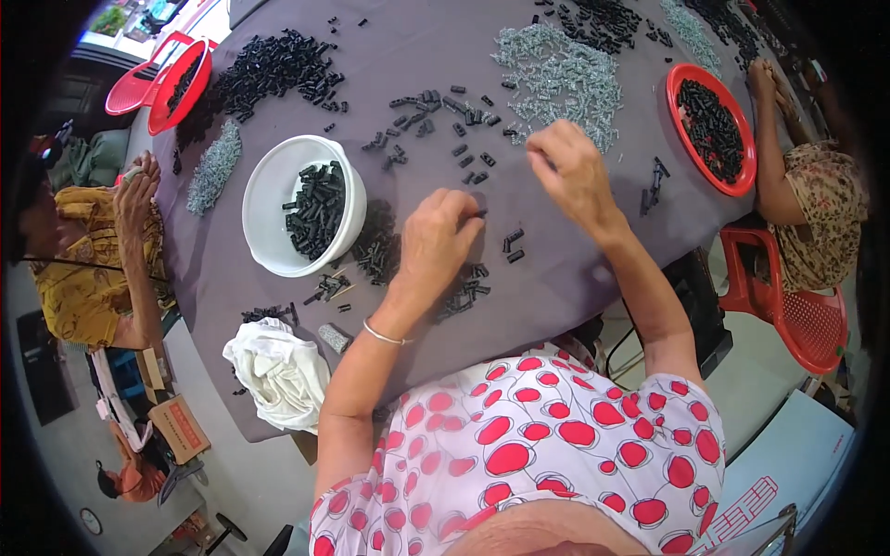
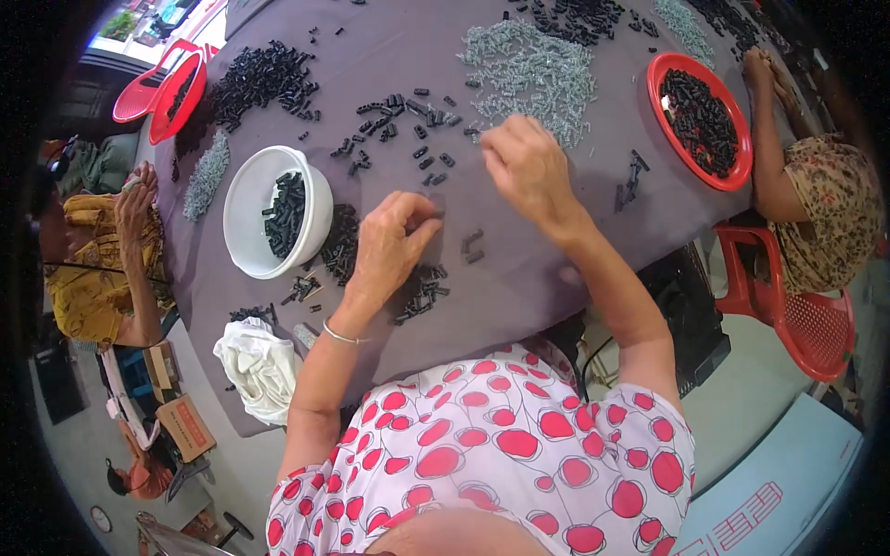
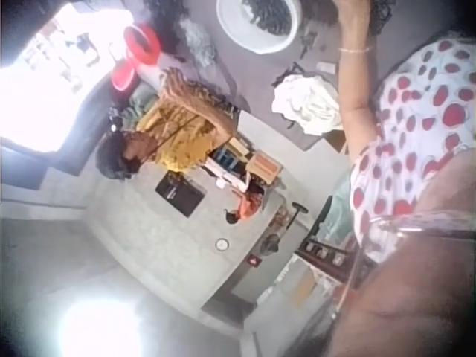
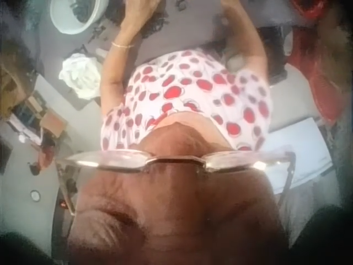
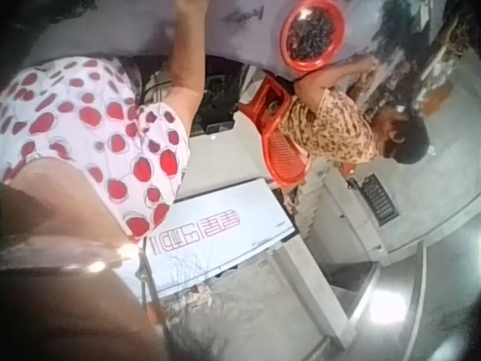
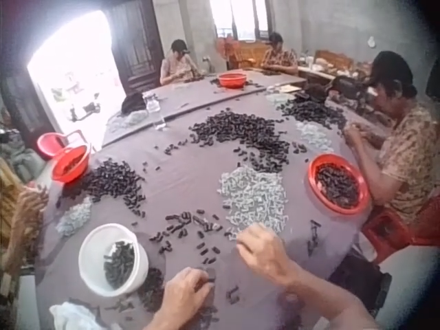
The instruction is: Manually assemble small black plastic parts by joining them together with pins or rings.
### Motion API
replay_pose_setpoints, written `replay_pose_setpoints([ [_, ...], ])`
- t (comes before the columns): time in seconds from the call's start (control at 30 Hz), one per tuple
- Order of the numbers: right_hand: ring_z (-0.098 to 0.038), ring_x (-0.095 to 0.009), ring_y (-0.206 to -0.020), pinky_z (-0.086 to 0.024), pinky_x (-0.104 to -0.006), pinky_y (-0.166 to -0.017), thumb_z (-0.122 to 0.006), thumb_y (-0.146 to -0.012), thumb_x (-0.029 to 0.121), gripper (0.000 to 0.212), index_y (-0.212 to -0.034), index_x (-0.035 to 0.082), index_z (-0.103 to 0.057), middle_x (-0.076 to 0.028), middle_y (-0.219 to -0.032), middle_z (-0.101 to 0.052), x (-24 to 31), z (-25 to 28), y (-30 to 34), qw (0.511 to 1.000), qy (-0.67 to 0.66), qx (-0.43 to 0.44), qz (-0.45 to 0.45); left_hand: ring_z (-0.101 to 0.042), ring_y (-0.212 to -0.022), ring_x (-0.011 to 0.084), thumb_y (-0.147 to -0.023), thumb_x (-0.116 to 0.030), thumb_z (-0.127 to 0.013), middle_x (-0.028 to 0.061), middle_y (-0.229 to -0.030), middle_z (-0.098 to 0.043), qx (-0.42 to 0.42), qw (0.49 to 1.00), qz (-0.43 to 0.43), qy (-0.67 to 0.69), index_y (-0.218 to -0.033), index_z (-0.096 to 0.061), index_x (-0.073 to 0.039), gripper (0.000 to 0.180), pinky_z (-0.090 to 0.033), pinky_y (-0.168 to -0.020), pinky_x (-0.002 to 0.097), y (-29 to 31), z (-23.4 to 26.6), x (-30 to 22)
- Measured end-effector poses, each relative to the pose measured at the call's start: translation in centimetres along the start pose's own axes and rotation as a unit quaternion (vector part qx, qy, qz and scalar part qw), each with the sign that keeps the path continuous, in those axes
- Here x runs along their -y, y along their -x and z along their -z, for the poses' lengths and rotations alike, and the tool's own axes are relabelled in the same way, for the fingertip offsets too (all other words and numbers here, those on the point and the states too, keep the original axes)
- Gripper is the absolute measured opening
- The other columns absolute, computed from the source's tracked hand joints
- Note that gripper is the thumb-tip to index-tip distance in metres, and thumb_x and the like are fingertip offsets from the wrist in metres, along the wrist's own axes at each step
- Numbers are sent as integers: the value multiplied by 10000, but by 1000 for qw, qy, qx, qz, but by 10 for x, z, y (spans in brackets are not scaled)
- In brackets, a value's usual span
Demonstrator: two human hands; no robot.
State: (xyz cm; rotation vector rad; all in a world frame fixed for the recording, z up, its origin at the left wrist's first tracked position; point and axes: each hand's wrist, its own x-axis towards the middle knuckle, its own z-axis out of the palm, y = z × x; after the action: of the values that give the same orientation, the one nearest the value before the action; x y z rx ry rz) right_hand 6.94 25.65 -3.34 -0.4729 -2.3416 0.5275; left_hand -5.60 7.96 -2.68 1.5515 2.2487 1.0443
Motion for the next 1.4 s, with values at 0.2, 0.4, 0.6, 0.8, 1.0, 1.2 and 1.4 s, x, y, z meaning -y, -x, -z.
replay_pose_setpoints([
  [0.2,-556,-251,-856,-424,-394,-716,-640,-752,111,50,-785,93,-607,-50,-803,-540,-17,-18,-7,995,86,48,-20,-576,-792,300,-714,-57,-697,93,-825,-586,8,999,-41,9,-830,-591,-40,158,-476,-683,393,11,-6,-9],
  [0.4,-559,-252,-774,-393,-391,-666,-633,-744,96,70,-766,99,-566,-28,-766,-562,2,-3,13,999,4,7,31,-546,-867,300,-696,-51,-714,100,-909,-573,18,998,-58,27,-910,-617,-35,235,-459,-740,387,14,0,-1],
  [0.6,-572,-165,-711,-458,-273,-613,-624,-773,-60,155,-879,40,-574,-53,-789,-568,24,7,35,975,-198,36,-91,-543,-834,276,-705,-69,-733,98,-883,-574,-12,998,-54,16,-866,-656,-24,184,-456,-726,368,13,1,6],
  [0.8,-551,-111,-694,-447,-237,-615,-617,-789,-82,159,-893,33,-581,-36,-793,-566,40,5,44,954,-272,30,-122,-501,-607,72,-839,-88,-691,-8,-765,-583,-24,843,214,493,-892,-668,-10,97,-404,-523,221,18,20,-5],
  [1.0,-540,-106,-691,-448,-234,-626,-625,-783,-87,153,-889,16,-586,-42,-815,-587,60,8,44,923,-365,25,-122,-559,-636,107,-908,-152,-621,40,-848,-636,17,635,324,701,-977,-644,-54,122,-412,-495,215,36,28,-7],
  [1.2,-572,-131,-686,-469,-245,-618,-632,-759,-105,174,-883,12,-597,-63,-820,-605,79,14,45,934,-348,34,-69,-691,-815,223,-904,-84,-596,78,-908,-649,2,599,307,740,-1011,-621,-27,123,-555,-575,279,48,22,-11],
  [1.4,-593,-161,-656,-486,-265,-573,-638,-737,-112,198,-882,17,-595,-72,-800,-613,92,16,45,952,-304,12,-35,-688,-871,242,-912,-62,-576,105,-985,-659,-15,641,317,699,-1078,-610,-5,179,-591,-662,308,57,20,-24],
])
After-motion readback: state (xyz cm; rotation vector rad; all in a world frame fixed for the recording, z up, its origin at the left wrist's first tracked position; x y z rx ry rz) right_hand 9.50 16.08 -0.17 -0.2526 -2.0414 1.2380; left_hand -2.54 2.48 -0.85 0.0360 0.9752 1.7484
